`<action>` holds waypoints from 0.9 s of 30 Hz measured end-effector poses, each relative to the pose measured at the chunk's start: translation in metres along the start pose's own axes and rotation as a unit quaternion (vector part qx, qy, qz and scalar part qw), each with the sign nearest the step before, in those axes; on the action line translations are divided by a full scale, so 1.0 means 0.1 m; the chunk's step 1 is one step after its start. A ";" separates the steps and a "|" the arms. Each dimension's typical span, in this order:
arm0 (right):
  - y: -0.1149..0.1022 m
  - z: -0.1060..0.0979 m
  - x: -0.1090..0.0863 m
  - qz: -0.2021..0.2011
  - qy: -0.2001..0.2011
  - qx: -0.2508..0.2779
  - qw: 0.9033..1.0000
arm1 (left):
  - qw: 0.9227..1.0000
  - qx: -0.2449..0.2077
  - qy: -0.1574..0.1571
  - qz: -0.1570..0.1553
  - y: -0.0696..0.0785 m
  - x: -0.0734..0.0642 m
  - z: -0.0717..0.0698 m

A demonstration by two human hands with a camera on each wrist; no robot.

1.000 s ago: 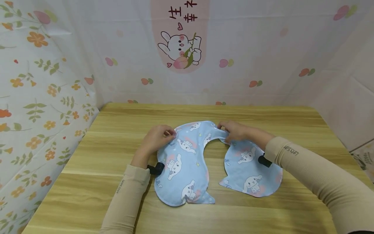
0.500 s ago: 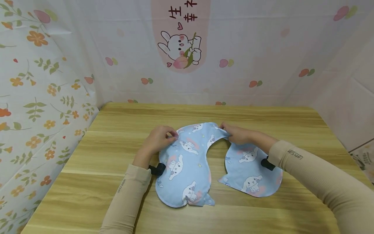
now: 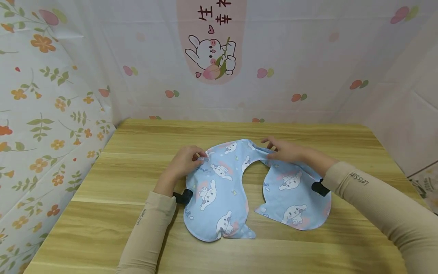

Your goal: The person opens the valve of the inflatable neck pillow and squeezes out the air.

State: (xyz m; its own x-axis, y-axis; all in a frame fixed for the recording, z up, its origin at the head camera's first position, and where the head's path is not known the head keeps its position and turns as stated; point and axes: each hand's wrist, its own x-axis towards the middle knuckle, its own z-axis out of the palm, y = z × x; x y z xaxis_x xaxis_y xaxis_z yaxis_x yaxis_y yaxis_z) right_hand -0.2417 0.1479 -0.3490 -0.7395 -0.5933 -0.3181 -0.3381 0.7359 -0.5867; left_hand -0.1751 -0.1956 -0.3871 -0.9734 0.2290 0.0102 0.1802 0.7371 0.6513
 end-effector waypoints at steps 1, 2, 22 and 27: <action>-0.01 -0.01 0.02 -0.007 0.004 0.001 1.000 | 1.000 -0.001 0.002 -0.001 0.00 0.00 0.00; -0.03 -0.01 0.04 -0.015 0.009 0.003 1.000 | 1.000 -0.003 0.004 -0.003 0.00 -0.01 -0.01; -0.61 0.43 0.62 0.003 -0.053 -0.029 0.998 | 1.000 -0.007 0.006 -0.001 -0.04 0.01 0.02; -0.71 0.55 0.63 0.047 -0.101 -0.078 0.991 | 1.000 -0.008 0.005 0.004 -0.03 0.00 0.01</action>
State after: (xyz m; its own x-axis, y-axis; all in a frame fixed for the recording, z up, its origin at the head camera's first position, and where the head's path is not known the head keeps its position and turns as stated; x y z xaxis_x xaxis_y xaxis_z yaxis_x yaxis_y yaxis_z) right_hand -0.2324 0.0402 -0.3691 -0.6459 -0.5613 -0.5175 -0.3711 0.8232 -0.4297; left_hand -0.1759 -0.1970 -0.3895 -0.9734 0.2283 0.0220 0.1850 0.7252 0.6632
